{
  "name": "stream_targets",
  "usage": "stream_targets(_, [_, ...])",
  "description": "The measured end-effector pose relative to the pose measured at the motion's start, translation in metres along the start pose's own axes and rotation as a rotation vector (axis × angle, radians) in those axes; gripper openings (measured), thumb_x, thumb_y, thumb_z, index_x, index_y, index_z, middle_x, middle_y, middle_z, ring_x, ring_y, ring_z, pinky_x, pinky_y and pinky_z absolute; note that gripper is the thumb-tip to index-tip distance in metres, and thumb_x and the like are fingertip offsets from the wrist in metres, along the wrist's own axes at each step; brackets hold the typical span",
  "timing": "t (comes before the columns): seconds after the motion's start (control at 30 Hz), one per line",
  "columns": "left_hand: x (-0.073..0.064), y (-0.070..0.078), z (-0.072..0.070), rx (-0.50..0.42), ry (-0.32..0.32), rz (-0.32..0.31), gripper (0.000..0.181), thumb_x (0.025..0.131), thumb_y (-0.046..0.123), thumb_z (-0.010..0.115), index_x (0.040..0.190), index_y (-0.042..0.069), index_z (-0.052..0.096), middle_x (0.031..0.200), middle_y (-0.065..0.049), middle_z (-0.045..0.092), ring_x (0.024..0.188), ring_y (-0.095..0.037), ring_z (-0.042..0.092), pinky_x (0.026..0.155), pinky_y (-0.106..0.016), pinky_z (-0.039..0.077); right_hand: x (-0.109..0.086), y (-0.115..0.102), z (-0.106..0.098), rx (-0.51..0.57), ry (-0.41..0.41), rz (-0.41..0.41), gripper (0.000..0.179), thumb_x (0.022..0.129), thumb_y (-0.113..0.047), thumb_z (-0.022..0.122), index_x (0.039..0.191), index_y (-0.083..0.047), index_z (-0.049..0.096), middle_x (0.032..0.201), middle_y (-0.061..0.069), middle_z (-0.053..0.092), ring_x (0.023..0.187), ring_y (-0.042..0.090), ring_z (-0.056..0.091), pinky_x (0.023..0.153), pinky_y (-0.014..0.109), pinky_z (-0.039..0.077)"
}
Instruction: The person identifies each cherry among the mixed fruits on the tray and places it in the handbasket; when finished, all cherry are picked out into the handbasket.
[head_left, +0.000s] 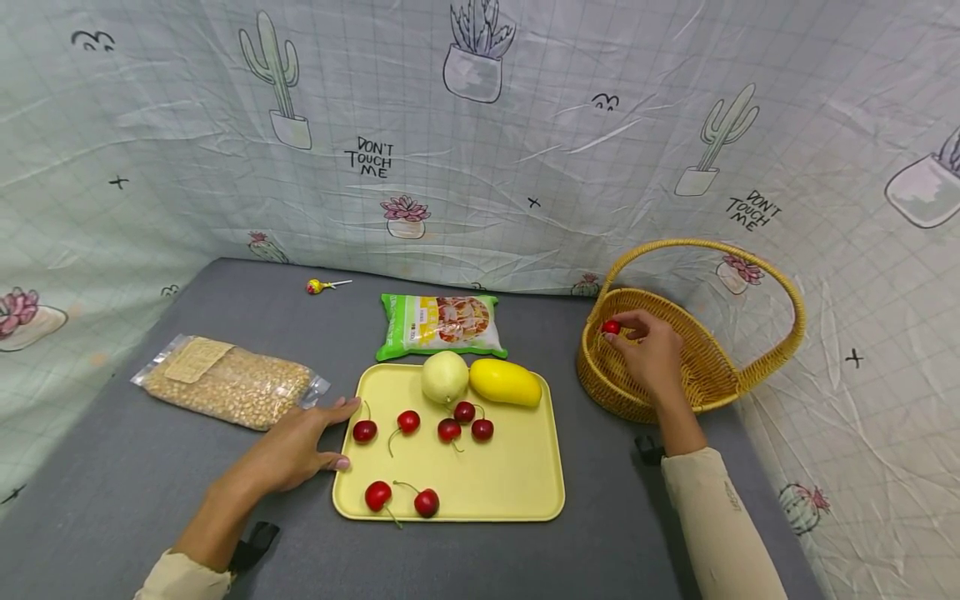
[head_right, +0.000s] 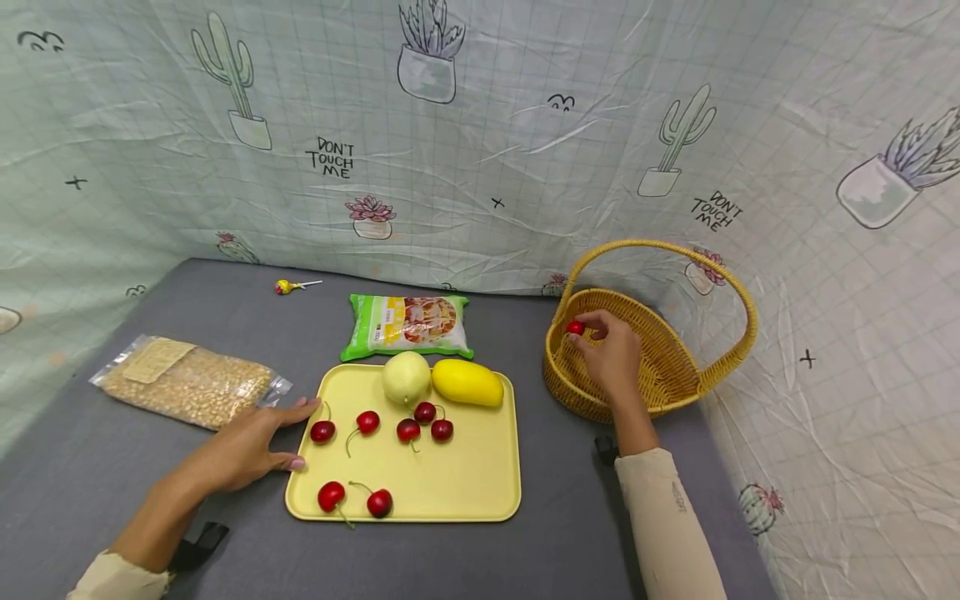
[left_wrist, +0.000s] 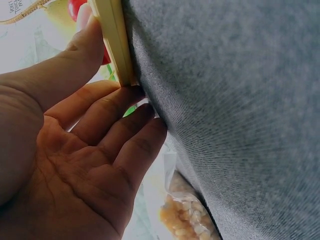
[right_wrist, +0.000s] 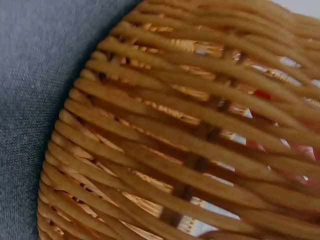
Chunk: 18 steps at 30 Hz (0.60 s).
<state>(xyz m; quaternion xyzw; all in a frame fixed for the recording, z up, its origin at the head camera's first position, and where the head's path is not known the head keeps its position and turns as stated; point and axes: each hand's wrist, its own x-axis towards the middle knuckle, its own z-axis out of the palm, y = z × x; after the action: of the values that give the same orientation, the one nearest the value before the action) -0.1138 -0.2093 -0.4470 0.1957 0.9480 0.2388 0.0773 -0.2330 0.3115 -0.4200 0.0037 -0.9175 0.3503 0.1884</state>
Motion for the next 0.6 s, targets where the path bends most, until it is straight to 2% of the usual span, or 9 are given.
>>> stream_targets(0.1, [0.000, 0.000, 0.000, -0.003, 0.001, 0.000, 0.084, 0.079, 0.030, 0.093, 0.151, 0.004, 0.059, 0.150, -0.030, 0.058, 0.136, -0.058, 0.055, 0.110, -0.077, 0.040, 0.004, 0.005, 0.001, -0.011, -0.033, 0.014, 0.026, 0.092, -0.012, 0.085, 0.117, -0.007, 0.077, 0.118, 0.020, 0.079, 0.105, 0.044, 0.071, 0.119, 0.063, 0.029])
stream_targets(0.17, [0.000, 0.000, 0.001, -0.002, 0.002, 0.000, 0.084, 0.079, 0.030, 0.093, 0.151, 0.004, 0.059, 0.150, -0.029, 0.059, 0.136, -0.058, 0.056, 0.110, -0.078, 0.039, 0.006, 0.008, 0.002, -0.021, -0.052, 0.030, 0.027, 0.092, -0.011, 0.085, 0.117, -0.007, 0.077, 0.119, 0.020, 0.079, 0.105, 0.044, 0.071, 0.120, 0.063, 0.027])
stream_targets(0.27, [0.000, 0.000, 0.001, 0.000, 0.005, 0.003, 0.083, 0.079, 0.030, 0.093, 0.151, 0.004, 0.060, 0.150, -0.029, 0.059, 0.136, -0.057, 0.056, 0.110, -0.079, 0.038, 0.008, 0.013, 0.004, -0.037, -0.087, 0.070, 0.027, 0.092, -0.011, 0.084, 0.118, -0.008, 0.077, 0.120, 0.018, 0.079, 0.106, 0.041, 0.071, 0.112, 0.059, 0.041])
stream_targets(0.4, [0.000, -0.001, 0.001, 0.004, 0.012, 0.009, 0.083, 0.078, 0.029, 0.093, 0.150, 0.004, 0.060, 0.149, -0.030, 0.059, 0.136, -0.057, 0.056, 0.110, -0.079, 0.038, 0.009, 0.016, 0.006, -0.068, -0.160, 0.111, 0.029, 0.092, -0.012, 0.084, 0.120, -0.009, 0.077, 0.121, 0.017, 0.079, 0.106, 0.038, 0.071, 0.092, 0.054, 0.056])
stream_targets(0.6, [0.000, -0.001, 0.001, 0.008, 0.016, 0.009, 0.084, 0.078, 0.029, 0.093, 0.150, 0.004, 0.060, 0.148, -0.031, 0.059, 0.135, -0.059, 0.056, 0.110, -0.078, 0.039, 0.010, 0.021, 0.010, -0.090, -0.232, 0.119, 0.027, 0.092, -0.012, 0.084, 0.119, -0.010, 0.078, 0.115, 0.016, 0.081, 0.103, 0.036, 0.073, 0.090, 0.052, 0.057])
